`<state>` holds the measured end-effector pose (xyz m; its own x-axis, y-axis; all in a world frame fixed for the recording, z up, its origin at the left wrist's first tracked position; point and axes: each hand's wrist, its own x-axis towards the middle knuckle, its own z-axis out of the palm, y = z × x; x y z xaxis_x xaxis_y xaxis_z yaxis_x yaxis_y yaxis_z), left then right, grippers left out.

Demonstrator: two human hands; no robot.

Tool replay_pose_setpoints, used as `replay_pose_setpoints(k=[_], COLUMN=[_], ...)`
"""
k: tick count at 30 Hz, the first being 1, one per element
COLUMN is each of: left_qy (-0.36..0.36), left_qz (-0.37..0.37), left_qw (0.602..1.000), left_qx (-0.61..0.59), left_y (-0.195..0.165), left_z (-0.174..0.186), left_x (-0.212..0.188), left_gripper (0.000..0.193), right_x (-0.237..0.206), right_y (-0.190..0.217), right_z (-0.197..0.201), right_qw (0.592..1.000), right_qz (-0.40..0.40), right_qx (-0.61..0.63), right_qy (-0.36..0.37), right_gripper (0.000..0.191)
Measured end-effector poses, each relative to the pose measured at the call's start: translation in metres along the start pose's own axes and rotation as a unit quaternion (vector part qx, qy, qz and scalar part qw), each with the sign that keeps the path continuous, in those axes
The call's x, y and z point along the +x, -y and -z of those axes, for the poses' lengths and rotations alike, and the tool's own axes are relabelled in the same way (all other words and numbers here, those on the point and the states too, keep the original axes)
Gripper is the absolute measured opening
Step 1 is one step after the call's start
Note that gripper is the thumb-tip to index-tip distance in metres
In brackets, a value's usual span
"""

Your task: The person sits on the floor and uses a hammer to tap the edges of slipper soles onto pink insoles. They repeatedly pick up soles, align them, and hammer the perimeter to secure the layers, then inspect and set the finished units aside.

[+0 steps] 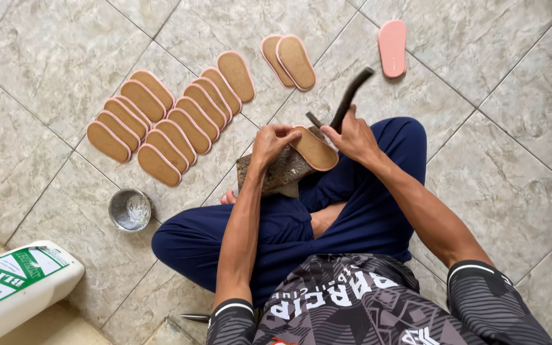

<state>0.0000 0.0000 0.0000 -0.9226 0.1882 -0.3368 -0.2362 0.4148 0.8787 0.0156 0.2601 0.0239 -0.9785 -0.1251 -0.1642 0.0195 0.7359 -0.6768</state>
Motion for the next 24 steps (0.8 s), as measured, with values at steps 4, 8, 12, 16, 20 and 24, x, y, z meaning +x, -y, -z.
replay_pose_setpoints(k=[4, 8, 12, 16, 20, 24], left_qy=[-0.042, -0.092, -0.129, -0.148, -0.139, -0.104], left_qz=[0.030, 0.005, -0.019, -0.021, -0.020, -0.021], left_qw=[0.999, 0.996, 0.991, 0.988, 0.989, 0.994], left_qx=[0.018, 0.023, 0.022, 0.039, 0.045, 0.028], left_y=[-0.014, -0.025, -0.028, -0.028, -0.024, -0.022], left_z=[0.000, -0.008, -0.011, -0.014, -0.015, -0.008], left_x=[-0.002, -0.005, -0.008, -0.010, -0.011, -0.006], left_gripper=[0.038, 0.032, 0.027, 0.026, 0.026, 0.032], right_x=[0.028, 0.053, 0.072, 0.079, 0.073, 0.078], right_y=[0.041, 0.065, 0.075, 0.081, 0.079, 0.063], right_z=[0.020, 0.022, 0.020, 0.022, 0.024, 0.029], right_qw=[0.986, 0.959, 0.932, 0.913, 0.887, 0.890], right_qz=[0.001, 0.070, 0.118, 0.154, 0.192, 0.166], right_qx=[-0.154, -0.245, -0.304, -0.336, -0.373, -0.367], right_qy=[0.068, 0.121, 0.155, 0.175, 0.191, 0.213], right_gripper=[0.082, 0.079, 0.078, 0.084, 0.089, 0.083])
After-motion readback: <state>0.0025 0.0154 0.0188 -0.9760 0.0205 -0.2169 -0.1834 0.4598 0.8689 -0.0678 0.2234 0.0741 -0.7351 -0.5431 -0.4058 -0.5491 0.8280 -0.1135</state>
